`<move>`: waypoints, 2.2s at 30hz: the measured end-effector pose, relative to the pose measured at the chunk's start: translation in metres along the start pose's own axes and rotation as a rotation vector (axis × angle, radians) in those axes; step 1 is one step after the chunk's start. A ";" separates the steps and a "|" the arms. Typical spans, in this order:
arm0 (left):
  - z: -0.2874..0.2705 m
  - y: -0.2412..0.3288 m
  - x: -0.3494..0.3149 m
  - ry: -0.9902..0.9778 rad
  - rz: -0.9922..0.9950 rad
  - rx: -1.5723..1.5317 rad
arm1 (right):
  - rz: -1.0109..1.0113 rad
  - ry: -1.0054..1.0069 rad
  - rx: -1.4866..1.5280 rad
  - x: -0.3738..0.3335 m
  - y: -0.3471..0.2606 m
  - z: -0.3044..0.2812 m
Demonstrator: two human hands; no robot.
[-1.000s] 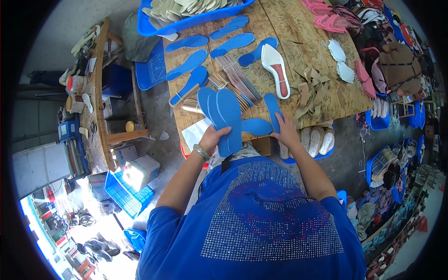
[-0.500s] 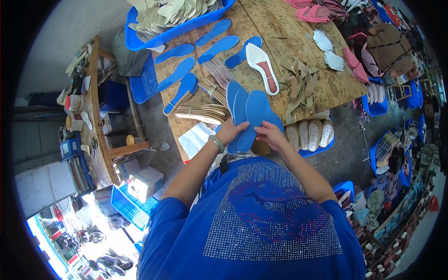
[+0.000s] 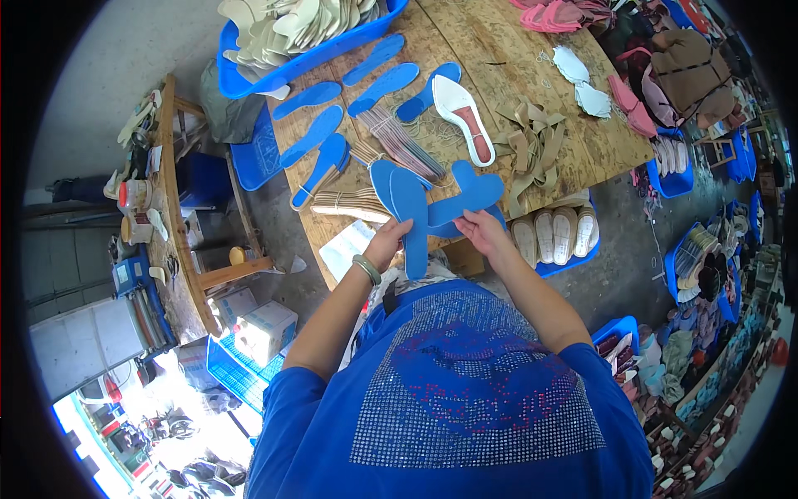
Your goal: The person assembles slippers by feeding blue insoles and beige outsoles through a roller machine to bond them. They then pick up the bonded pairs, peel off protective paper from the beige outsoles, and stack the finished slippers on a wooden table.
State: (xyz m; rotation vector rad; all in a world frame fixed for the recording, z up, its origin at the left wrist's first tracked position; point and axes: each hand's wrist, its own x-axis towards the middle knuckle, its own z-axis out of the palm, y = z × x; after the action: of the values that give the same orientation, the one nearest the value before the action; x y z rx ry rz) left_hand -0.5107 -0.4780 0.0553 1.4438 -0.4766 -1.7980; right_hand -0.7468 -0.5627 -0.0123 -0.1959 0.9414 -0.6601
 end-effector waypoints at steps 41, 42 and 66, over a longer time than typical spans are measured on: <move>0.003 -0.026 0.031 -0.085 0.174 0.827 | -0.579 0.288 -1.581 -0.040 -0.048 -0.043; 0.005 -0.029 0.034 -0.090 0.170 0.792 | -0.586 0.273 -1.580 -0.046 -0.049 -0.042; 0.006 -0.013 -0.033 0.264 0.292 0.746 | -0.545 0.351 -1.117 -0.011 -0.125 0.006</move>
State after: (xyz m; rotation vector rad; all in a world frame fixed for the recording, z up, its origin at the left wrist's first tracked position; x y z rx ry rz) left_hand -0.5183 -0.4460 0.0696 1.9401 -1.2323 -1.2104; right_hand -0.8015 -0.6556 0.0530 -1.3998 1.5464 -0.6001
